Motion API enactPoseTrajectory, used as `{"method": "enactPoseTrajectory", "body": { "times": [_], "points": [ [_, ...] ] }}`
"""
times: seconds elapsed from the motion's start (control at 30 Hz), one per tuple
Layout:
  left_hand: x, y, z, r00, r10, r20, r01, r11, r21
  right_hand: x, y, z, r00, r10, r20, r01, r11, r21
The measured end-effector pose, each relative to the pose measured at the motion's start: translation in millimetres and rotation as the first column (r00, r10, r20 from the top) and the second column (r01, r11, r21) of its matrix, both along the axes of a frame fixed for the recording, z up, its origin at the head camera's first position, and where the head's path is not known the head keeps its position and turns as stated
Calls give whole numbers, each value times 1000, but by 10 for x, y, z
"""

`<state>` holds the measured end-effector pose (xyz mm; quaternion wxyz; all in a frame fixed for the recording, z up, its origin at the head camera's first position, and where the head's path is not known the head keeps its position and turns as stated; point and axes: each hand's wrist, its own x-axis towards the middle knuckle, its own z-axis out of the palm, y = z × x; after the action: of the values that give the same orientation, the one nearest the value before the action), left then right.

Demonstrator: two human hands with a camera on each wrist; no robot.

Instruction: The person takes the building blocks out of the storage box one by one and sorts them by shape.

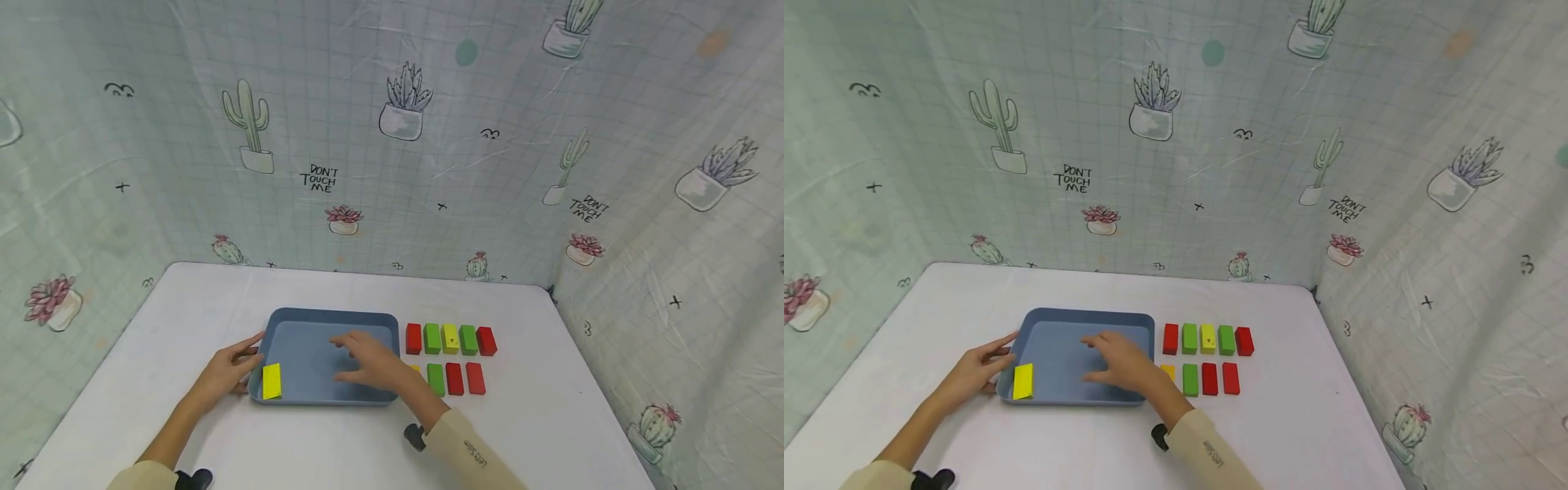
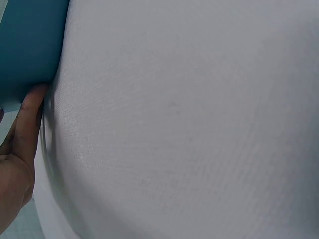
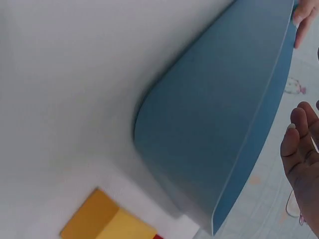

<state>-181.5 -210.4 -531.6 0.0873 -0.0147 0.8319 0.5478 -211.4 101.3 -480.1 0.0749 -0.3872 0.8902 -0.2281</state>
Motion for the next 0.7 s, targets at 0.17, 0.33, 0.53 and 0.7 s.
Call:
{"method": "enactPoseTrajectory", "body": {
  "times": [0.17, 0.33, 0.53, 0.7],
  "points": [
    [-1, 5, 0, 1000, 0, 0, 0, 1000, 0, 46, -129, -16, 1000, 3, -14, -2, 999, 44],
    [-1, 9, 8, 1000, -2, -2, 3, 1000, 10, 68, -233, -57, 1000, 9, -14, -9, 998, 61],
    [1, 3, 13, 1000, -7, -4, 7, 1000, 7, 79, -367, -78, 999, 21, 48, -23, 999, 35],
    [-5, -6, 0, 1000, -8, -6, 8, 1000, 14, 87, -503, -93, 998, 48, 30, -50, 997, 63]
  ]
}}
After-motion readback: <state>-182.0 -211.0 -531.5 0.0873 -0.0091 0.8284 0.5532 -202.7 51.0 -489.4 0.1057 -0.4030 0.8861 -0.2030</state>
